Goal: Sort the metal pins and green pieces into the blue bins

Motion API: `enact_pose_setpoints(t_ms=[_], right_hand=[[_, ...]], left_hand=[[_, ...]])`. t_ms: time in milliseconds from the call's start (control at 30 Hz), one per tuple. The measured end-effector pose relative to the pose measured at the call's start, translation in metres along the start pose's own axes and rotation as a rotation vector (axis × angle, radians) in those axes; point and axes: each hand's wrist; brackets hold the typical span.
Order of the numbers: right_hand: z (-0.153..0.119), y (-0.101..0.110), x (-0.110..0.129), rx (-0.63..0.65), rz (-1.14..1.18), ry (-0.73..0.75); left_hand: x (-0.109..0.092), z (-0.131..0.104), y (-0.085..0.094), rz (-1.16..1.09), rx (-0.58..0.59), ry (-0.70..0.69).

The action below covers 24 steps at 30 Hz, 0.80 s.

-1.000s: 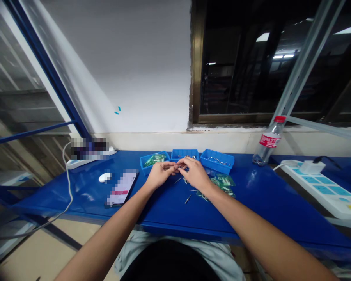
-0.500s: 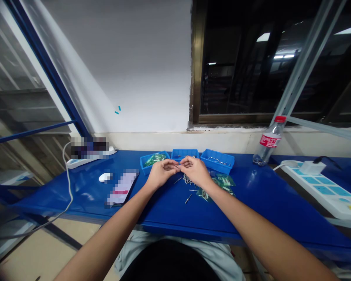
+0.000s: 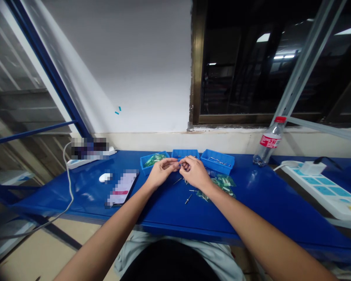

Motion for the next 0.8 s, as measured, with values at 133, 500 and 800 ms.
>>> enact_pose_setpoints(t_ms=[133,500,800], right_hand=[[0.000,0.003,-0.002,0.035,0.026,0.051],[-0.001,-0.003,-0.006,0.102,0.237,-0.176],[0.001,-0.006,-0.020,0.132,0.379,-0.149]], left_hand=[[-0.006,-0.002,0.000,0.152,0.059,0.025],[0.011,0.000,0.005,0.195,-0.018,0.007],[0.006,0.004,0.005,-0.084,-0.007,-0.027]])
Point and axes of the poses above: each hand's wrist, its own z-axis towards the middle knuckle, its own y-axis out of the back of the hand, x = y × z, and after that the axes turned 7 degrees about -y, right-handed
